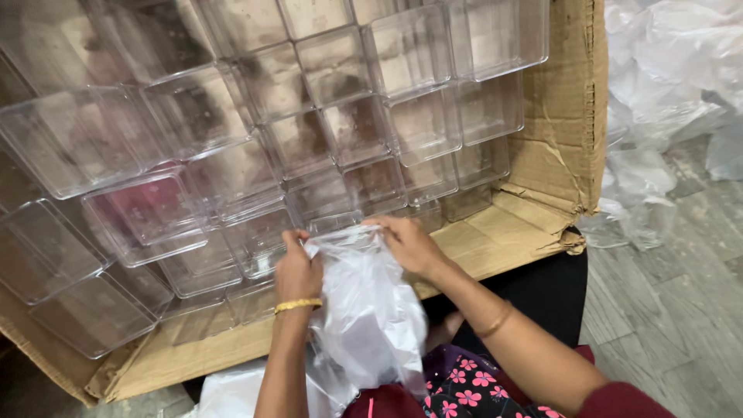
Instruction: The person sits on the floor in front of a large cardboard box filled with clear plastic boxes. They pull plastic bags off each box by hand and place the unwrapped boxes into a grid arrangement inside the cardboard box, setting used bags aside.
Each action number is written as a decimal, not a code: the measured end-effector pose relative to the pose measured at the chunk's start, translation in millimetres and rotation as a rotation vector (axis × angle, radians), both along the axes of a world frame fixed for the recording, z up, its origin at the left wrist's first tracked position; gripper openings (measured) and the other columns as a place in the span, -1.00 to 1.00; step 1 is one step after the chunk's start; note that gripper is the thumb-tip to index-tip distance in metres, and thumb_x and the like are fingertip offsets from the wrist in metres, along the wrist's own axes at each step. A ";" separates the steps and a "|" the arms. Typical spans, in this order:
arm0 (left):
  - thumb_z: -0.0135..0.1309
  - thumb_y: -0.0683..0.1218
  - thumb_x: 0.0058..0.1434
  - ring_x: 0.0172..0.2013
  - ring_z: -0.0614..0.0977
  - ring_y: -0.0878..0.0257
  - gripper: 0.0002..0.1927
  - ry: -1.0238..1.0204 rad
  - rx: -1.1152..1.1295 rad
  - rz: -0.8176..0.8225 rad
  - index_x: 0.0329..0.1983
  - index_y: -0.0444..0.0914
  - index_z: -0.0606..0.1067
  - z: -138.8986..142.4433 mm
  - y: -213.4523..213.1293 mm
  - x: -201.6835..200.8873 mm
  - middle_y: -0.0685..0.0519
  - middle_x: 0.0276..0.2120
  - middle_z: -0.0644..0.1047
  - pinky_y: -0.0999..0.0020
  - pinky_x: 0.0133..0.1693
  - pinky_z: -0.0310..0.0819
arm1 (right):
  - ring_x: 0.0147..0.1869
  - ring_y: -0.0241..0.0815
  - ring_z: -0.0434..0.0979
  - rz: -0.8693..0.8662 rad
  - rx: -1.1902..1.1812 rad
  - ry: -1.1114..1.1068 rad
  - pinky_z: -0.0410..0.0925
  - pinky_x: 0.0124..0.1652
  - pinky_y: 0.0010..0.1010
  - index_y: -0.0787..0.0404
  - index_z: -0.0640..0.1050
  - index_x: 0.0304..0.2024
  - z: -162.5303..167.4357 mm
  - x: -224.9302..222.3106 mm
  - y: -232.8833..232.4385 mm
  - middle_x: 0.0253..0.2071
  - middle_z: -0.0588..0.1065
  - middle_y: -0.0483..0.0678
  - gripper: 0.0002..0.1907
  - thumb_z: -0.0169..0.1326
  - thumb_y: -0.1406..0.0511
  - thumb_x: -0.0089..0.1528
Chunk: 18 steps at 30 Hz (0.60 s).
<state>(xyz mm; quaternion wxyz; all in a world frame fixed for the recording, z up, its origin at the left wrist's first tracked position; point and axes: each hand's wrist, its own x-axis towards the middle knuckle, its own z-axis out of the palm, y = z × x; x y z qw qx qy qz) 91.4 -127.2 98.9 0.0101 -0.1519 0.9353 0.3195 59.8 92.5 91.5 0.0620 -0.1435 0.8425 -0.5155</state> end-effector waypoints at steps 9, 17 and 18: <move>0.08 -0.05 0.23 -0.10 0.63 -0.29 -0.65 -0.133 -0.217 0.031 0.01 -0.32 0.47 8.5 26.7 -9.6 -0.33 -0.19 0.61 -0.10 -0.02 0.50 | -0.21 -0.09 0.61 -0.051 0.128 -0.099 0.47 -0.11 -0.27 -0.09 0.43 0.33 9.5 -7.2 20.8 -0.02 0.64 0.08 -0.49 -0.04 0.36 0.32; -0.01 0.15 0.41 -0.21 0.65 -0.18 -0.62 -0.054 0.187 0.028 -0.13 -0.26 0.53 -8.0 11.3 -12.9 -0.21 -0.29 0.61 -0.05 -0.19 0.49 | -0.31 -0.27 0.47 -0.182 -0.026 -0.133 0.38 -0.26 -0.38 0.08 0.57 0.09 3.2 -5.0 15.8 -0.24 0.56 0.01 -0.72 -0.07 0.38 0.39; 0.01 0.14 0.37 -0.27 0.64 -0.06 -0.65 0.066 0.321 0.037 -0.11 -0.25 0.50 -11.9 15.8 -17.8 -0.12 -0.31 0.60 0.05 -0.23 0.48 | -0.31 -0.28 0.42 -0.230 -0.101 -0.081 0.35 -0.28 -0.39 0.18 0.61 0.01 5.5 -6.8 21.8 -0.33 0.55 0.01 -0.78 -0.04 0.38 0.42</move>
